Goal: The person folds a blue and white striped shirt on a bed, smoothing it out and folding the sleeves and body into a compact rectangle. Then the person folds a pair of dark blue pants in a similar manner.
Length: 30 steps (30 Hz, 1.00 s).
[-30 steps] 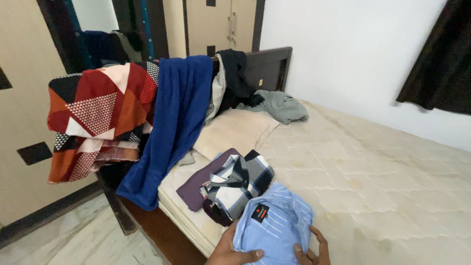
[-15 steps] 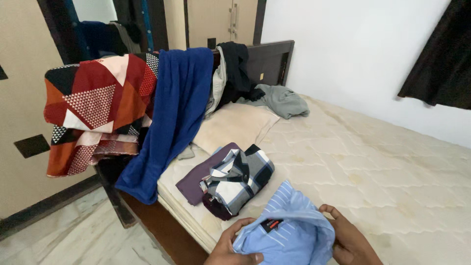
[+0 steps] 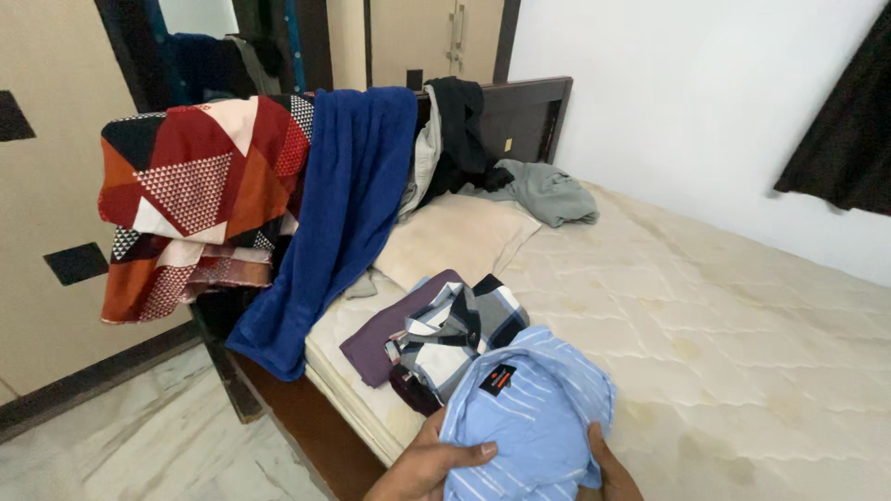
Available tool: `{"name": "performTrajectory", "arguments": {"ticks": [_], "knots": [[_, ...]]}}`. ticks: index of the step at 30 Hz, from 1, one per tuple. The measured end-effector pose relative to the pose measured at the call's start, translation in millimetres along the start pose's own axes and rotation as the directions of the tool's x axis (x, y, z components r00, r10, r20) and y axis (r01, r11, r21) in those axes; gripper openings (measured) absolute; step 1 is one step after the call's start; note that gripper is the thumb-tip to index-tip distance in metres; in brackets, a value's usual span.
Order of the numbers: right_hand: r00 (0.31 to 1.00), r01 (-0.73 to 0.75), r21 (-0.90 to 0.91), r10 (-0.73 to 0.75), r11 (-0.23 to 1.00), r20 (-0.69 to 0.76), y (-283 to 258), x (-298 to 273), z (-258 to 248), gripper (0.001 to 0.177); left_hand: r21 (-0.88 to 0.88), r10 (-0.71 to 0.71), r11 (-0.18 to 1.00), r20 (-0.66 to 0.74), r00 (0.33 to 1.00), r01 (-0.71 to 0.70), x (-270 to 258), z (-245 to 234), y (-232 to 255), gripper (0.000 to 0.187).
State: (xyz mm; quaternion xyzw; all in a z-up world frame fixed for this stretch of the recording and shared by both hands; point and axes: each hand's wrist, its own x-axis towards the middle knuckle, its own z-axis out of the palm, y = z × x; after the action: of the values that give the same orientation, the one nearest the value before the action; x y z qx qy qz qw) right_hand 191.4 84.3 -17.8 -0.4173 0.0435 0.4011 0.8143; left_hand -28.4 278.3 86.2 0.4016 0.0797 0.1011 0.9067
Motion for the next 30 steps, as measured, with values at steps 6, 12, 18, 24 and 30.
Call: {"name": "performTrajectory", "arguments": {"ticks": [6, 12, 18, 24, 30], "knots": [[0.971, 0.232, -0.298, -0.24, 0.926, 0.009, -21, -14, 139, 0.071, 0.23, -0.001, 0.972, -0.154, 0.988, 0.036, 35, -3, 60, 0.072], [0.923, 0.37, -0.589, -0.359, 0.719, 0.141, -32, 39, 204, 0.109, 0.88, 0.515, 0.47, -0.21, 0.831, -0.068, 107, -39, 102, 0.103], [0.832, 0.447, -0.87, -0.263, -0.207, 0.489, 18, 109, 169, 0.078, 0.984, 0.264, -0.09, -0.127, 0.956, 0.155, 139, -97, 79, 0.074], [0.816, 0.446, -0.854, -0.27, -0.269, 0.511, 37, 134, 133, 0.078, 0.969, 0.177, -0.169, -0.151, 0.973, 0.182, 144, -110, 73, 0.069], [0.843, 0.505, -0.844, -0.108, -0.183, 0.528, 7, 107, 150, 0.095, 0.886, 0.185, -0.311, -0.298, 0.936, 0.343, 129, -61, 85, 0.064]]}}
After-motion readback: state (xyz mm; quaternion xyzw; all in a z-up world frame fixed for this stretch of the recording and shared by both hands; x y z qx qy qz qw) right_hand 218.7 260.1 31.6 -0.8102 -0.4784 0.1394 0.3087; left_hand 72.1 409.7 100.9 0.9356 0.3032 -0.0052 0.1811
